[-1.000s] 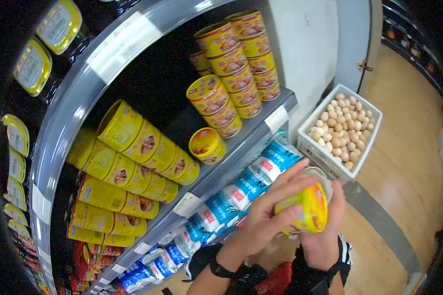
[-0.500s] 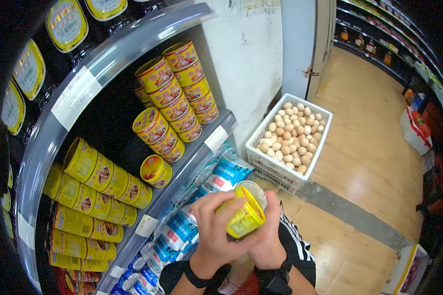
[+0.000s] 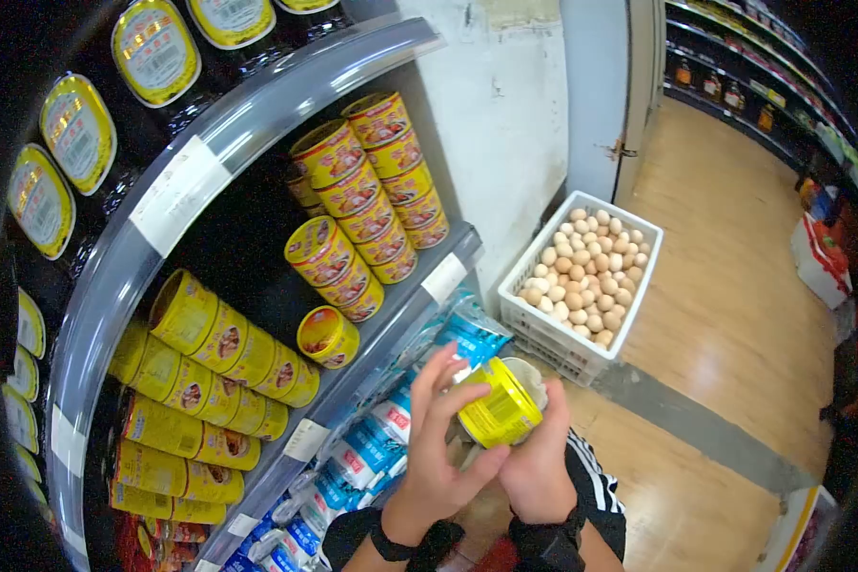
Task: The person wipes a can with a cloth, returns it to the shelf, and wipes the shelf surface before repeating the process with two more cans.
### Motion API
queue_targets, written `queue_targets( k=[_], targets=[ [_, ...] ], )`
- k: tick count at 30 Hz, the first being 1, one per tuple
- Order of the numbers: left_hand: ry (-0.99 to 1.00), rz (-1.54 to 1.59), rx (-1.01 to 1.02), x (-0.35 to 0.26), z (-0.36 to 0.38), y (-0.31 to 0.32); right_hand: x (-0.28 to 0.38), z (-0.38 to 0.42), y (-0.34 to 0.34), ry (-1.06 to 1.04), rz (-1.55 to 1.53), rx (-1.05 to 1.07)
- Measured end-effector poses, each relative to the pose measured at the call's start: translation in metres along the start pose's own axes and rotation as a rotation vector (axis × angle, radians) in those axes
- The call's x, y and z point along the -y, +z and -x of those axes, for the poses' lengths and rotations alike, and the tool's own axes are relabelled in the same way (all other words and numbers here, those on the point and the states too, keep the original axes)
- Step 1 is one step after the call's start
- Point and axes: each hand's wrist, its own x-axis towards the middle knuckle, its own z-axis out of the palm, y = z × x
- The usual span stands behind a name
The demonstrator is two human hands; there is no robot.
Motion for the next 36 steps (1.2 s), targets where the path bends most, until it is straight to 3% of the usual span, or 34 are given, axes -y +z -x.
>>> queue_targets(
  k=[1, 3, 5, 7, 9, 10, 11, 14, 16, 20, 22, 23, 25, 27, 29, 30, 32, 36],
  targets=[
    [-0.108, 0.252, 0.011, -0.001, 0.000, -0.001, -0.001, 0.001, 0.002, 0.006, -0.033, -0.029],
    [-0.130, 0.276, 0.032, -0.003, 0.001, 0.002, -0.002, 0.001, 0.003, 0.028, -0.047, -0.019],
    [-0.424, 0.550, -0.024, -0.007, 0.004, 0.009, -0.004, -0.003, -0.003, -0.022, -0.022, -0.019],
    [-0.495, 0.496, 0.036, -0.008, 0.003, 0.004, -0.004, -0.004, -0.005, -0.036, 0.002, -0.021],
    [-0.098, -0.127, 0.009, -0.006, 0.002, 0.006, -0.003, -0.001, 0.002, -0.041, 0.037, -0.076],
    [0.027, -0.227, -0.046, -0.004, 0.002, 0.008, -0.002, -0.007, 0.000, -0.026, 0.031, -0.073],
    [0.026, -0.227, -0.049, -0.005, 0.000, 0.005, -0.003, -0.010, -0.004, -0.026, 0.034, -0.072],
    [-0.075, -0.088, -0.005, -0.002, -0.001, -0.005, -0.006, -0.003, 0.010, -0.028, -0.007, -0.085],
    [-0.293, 0.535, 0.021, 0.013, 0.004, -0.003, -0.009, -0.008, 0.002, -0.036, -0.006, -0.085],
    [-0.509, 0.673, -0.043, 0.001, 0.007, -0.001, -0.010, -0.010, -0.007, -0.036, -0.004, -0.069],
    [-0.314, 0.107, 0.114, -0.004, 0.005, -0.008, -0.010, -0.014, -0.015, -0.019, -0.024, -0.019],
    [-0.312, 0.109, 0.112, -0.003, 0.006, -0.006, -0.010, -0.015, -0.016, -0.045, 0.005, -0.012],
    [0.063, -0.268, -0.018, -0.001, 0.007, 0.001, -0.009, -0.013, -0.015, -0.073, 0.036, -0.003],
    [0.057, -0.266, -0.015, 0.001, 0.005, -0.001, -0.009, -0.009, -0.009, -0.037, -0.013, 0.013],
    [-0.147, 0.314, 0.037, 0.009, 0.005, -0.005, -0.011, -0.009, -0.004, -0.057, 0.009, -0.033],
    [-0.145, 0.313, 0.037, 0.012, 0.006, -0.006, -0.010, -0.012, -0.004, -0.055, -0.019, -0.073],
    [-0.322, 0.593, 0.018, 0.016, 0.010, -0.006, -0.010, -0.008, 0.000, -0.066, -0.019, -0.108],
    [-0.466, 0.726, 0.010, 0.006, 0.005, -0.007, -0.009, -0.008, -0.005, -0.085, 0.018, -0.084]
  ],
)
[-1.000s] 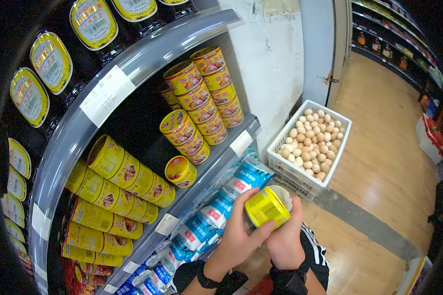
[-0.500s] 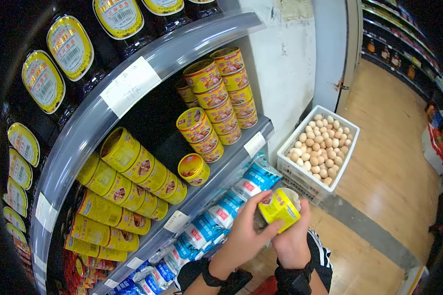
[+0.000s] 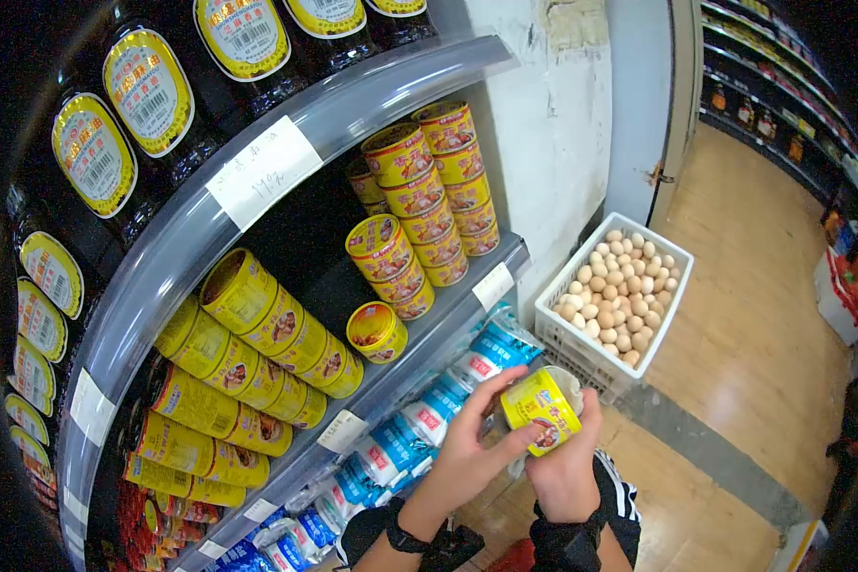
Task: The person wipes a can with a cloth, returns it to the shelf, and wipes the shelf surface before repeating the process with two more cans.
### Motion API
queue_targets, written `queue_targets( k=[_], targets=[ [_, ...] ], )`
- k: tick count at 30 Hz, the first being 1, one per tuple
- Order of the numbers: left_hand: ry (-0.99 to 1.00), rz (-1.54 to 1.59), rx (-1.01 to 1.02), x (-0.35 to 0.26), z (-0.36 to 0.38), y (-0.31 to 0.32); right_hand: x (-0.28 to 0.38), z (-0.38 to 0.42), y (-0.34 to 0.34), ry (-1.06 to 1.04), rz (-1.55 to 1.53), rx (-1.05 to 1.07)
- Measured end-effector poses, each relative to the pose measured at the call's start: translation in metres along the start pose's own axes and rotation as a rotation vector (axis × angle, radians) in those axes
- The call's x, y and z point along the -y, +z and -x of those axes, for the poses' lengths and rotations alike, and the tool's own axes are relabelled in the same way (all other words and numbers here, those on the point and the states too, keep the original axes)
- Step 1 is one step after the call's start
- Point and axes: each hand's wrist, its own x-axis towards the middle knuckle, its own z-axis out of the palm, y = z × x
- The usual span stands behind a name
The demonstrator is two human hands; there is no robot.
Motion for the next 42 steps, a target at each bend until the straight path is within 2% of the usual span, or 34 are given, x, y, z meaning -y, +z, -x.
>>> queue_targets(
  k=[2, 3, 5, 6, 8, 12, 14, 15, 17, 21, 23, 24, 26, 27, 29, 33, 36, 38, 42],
  targets=[
    [-0.144, -0.118, 0.042, -0.010, 0.002, 0.003, 0.003, 0.000, -0.002, 0.037, -0.056, -0.014],
    [-0.143, -0.117, 0.043, -0.009, 0.002, 0.003, 0.004, -0.001, -0.004, 0.035, -0.055, -0.014],
    [0.120, -0.507, 0.024, -0.004, 0.004, 0.002, 0.004, -0.003, -0.010, 0.013, -0.040, 0.063],
    [0.121, -0.506, 0.024, -0.005, 0.004, 0.004, 0.005, -0.004, -0.013, 0.012, -0.039, 0.063],
    [0.498, -0.884, -0.036, -0.008, 0.003, 0.009, 0.008, -0.006, -0.015, -0.003, 0.019, 0.129],
    [0.519, -0.893, -0.005, -0.009, 0.000, 0.006, 0.007, -0.001, -0.011, -0.009, 0.049, 0.136],
    [0.386, -0.720, 0.006, 0.001, 0.000, 0.002, 0.007, -0.002, -0.007, -0.030, -0.005, 0.006],
    [0.386, -0.721, 0.008, 0.006, 0.002, 0.002, 0.008, -0.004, -0.009, -0.031, -0.007, 0.006],
    [0.092, -0.561, -0.041, 0.016, 0.005, 0.005, 0.009, -0.009, -0.011, -0.029, 0.005, 0.020],
    [0.100, -0.582, -0.014, 0.012, 0.004, 0.007, 0.011, -0.001, -0.005, -0.004, -0.040, -0.019],
    [0.298, -0.780, -0.067, 0.000, 0.001, 0.009, 0.013, -0.009, -0.012, 0.045, -0.023, 0.135],
    [0.298, -0.779, -0.064, -0.002, 0.000, 0.009, 0.012, -0.008, -0.009, 0.042, -0.024, 0.134],
    [0.403, -0.972, -0.086, -0.005, -0.001, 0.009, 0.010, -0.005, 0.002, 0.025, -0.045, -0.008],
    [0.403, -0.971, -0.087, -0.004, 0.000, 0.007, 0.010, -0.003, 0.002, 0.026, -0.044, -0.008],
    [0.141, -0.456, 0.028, -0.001, 0.002, 0.003, 0.010, 0.000, 0.000, 0.032, -0.007, 0.074],
    [0.119, -0.634, -0.012, -0.004, 0.005, 0.005, 0.009, 0.000, 0.006, -0.021, 0.021, -0.015],
    [0.190, -0.689, -0.060, -0.007, 0.003, 0.006, 0.006, -0.005, 0.003, 0.004, 0.027, 0.027],
    [0.387, -0.760, -0.113, -0.005, -0.002, 0.004, 0.005, -0.009, 0.002, 0.025, -0.001, 0.012],
    [0.419, -0.803, -0.108, -0.005, -0.001, -0.001, 0.004, -0.006, 0.007, 0.050, 0.008, 0.022]
  ],
)
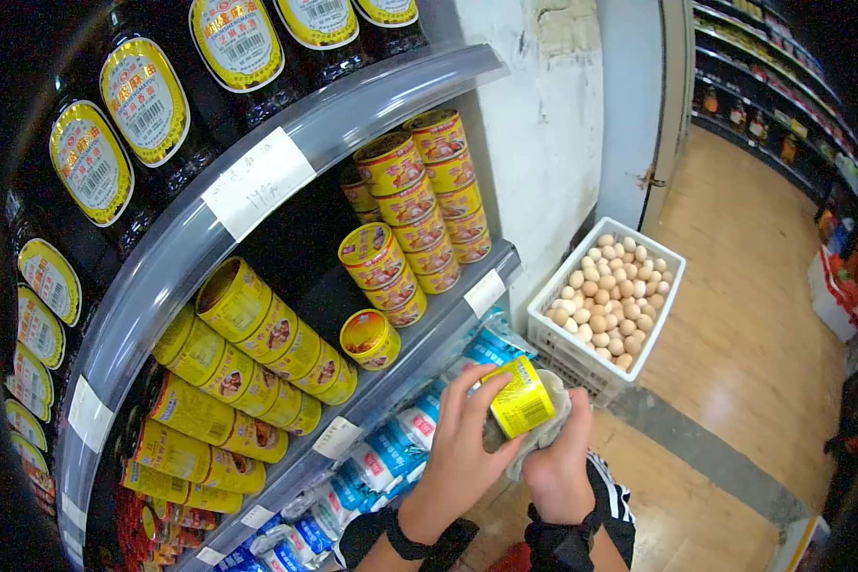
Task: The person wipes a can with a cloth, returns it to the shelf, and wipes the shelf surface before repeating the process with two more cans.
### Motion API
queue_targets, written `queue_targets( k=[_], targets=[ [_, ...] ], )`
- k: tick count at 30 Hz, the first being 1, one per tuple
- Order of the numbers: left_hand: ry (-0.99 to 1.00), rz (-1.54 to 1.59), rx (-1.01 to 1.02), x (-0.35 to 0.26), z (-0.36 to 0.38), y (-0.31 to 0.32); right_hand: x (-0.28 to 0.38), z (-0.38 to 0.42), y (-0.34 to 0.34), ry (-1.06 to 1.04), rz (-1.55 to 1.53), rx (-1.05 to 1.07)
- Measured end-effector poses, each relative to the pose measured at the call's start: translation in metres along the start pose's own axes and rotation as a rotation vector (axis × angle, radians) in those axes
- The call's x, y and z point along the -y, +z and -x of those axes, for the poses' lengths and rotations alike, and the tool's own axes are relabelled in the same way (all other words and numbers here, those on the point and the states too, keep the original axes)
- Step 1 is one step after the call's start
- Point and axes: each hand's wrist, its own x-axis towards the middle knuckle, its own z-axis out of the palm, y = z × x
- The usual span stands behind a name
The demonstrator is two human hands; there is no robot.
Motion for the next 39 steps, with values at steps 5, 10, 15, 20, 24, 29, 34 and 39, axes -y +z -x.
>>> queue_targets(
  k=[5, 10, 15, 20, 24, 29, 34, 39],
  targets=[
    [-0.091, 0.087, 0.037, -0.003, -0.001, -0.002, -0.001, 0.000, 0.000, -0.055, 0.032, 0.003],
    [-0.133, -0.051, 0.052, -0.004, 0.000, -0.010, -0.005, 0.010, 0.011, -0.450, 0.258, -0.023],
    [-0.119, 0.028, 0.018, 0.006, -0.001, -0.005, -0.001, 0.017, 0.017, -1.053, 0.828, 0.131],
    [-0.041, -0.036, -0.042, 0.011, -0.002, -0.005, -0.003, 0.023, 0.033, -1.288, 1.296, 0.340],
    [-0.028, -0.175, -0.117, 0.012, -0.003, -0.016, -0.003, 0.015, 0.018, -1.070, 1.512, 0.268],
    [0.004, -0.249, -0.079, 0.016, -0.004, -0.026, 0.001, 0.021, 0.027, -1.072, 1.432, 0.616],
    [-0.013, -0.187, 0.015, 0.012, 0.000, -0.029, -0.002, 0.005, 0.011, -1.089, 1.466, 0.319],
    [-0.241, 0.073, -0.097, 0.015, -0.002, -0.036, 0.006, 0.020, 0.019, -0.681, 1.706, 0.204]
  ],
)
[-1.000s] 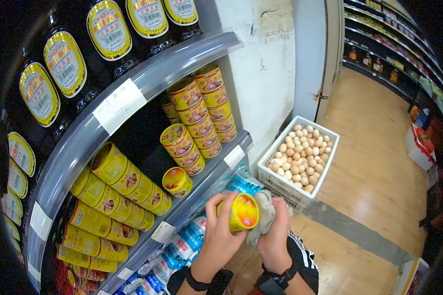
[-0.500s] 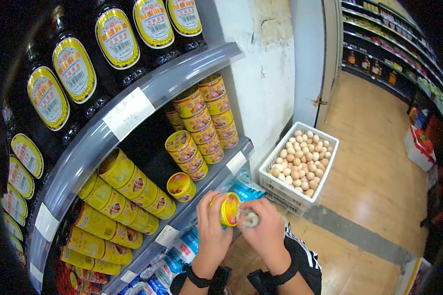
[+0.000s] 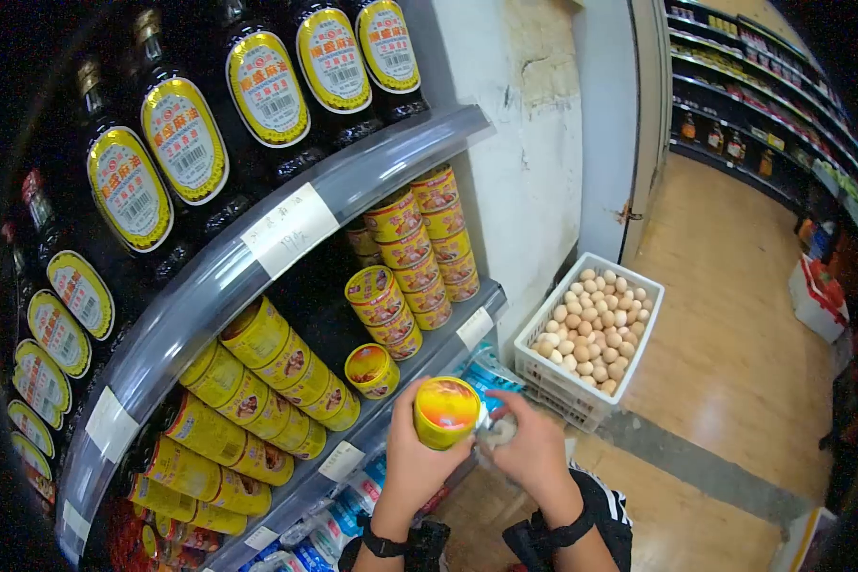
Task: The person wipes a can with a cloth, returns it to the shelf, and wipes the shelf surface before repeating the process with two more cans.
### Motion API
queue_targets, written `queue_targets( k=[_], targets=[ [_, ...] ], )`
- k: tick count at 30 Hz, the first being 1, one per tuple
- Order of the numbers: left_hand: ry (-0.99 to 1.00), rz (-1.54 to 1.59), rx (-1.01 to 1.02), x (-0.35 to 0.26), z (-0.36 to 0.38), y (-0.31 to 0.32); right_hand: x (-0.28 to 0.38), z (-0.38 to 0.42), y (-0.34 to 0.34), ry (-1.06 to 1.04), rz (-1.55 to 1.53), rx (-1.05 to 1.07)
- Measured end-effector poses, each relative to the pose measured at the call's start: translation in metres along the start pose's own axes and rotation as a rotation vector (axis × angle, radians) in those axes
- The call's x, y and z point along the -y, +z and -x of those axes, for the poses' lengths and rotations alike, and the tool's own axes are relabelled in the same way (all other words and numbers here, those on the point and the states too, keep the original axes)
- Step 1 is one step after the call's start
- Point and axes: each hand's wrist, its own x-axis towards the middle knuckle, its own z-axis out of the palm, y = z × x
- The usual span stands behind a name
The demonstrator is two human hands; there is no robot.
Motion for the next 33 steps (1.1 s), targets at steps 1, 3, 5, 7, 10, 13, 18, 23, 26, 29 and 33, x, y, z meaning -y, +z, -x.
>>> queue_targets(
  k=[1, 3, 5, 7, 10, 13, 18, 23, 26, 29, 33],
  targets=[
    [-0.080, 0.154, -0.010, 0.008, -0.001, 0.000, -0.011, -0.001, 0.005, -0.010, -0.061, 0.140],
    [-0.140, 0.308, 0.012, 0.021, -0.003, -0.003, -0.003, 0.001, 0.010, -0.070, -0.244, 0.204],
    [-0.142, 0.343, 0.009, 0.029, -0.005, -0.004, 0.004, 0.002, 0.012, -0.133, -0.419, 0.275],
    [-0.145, 0.428, 0.014, 0.024, -0.007, -0.011, 0.005, 0.001, 0.010, 0.061, -0.748, 0.384],
    [-0.114, 0.328, 0.066, 0.031, -0.008, -0.020, 0.000, -0.007, 0.012, 0.066, -0.799, 0.409],
    [-0.123, 0.373, 0.058, 0.022, -0.007, -0.029, 0.006, -0.006, 0.011, 0.215, -0.979, 0.472],
    [0.036, 0.392, -0.254, 0.022, -0.017, -0.029, 0.021, 0.000, 0.036, 0.237, -1.113, 0.533],
    [-0.084, 0.587, -0.648, 0.025, -0.024, -0.019, 0.076, -0.020, 0.035, 0.181, -1.093, 0.404],
    [-0.177, 0.617, -0.636, 0.023, -0.024, -0.015, 0.112, -0.049, 0.028, 0.082, -1.046, 0.355],
    [-0.176, 0.588, -0.658, 0.019, -0.029, -0.011, 0.140, -0.083, 0.022, -0.092, -0.896, 0.371],
    [-0.245, 0.615, -0.607, 0.036, -0.030, 0.009, 0.164, -0.113, 0.025, -0.198, -0.777, 0.399]
  ],
)
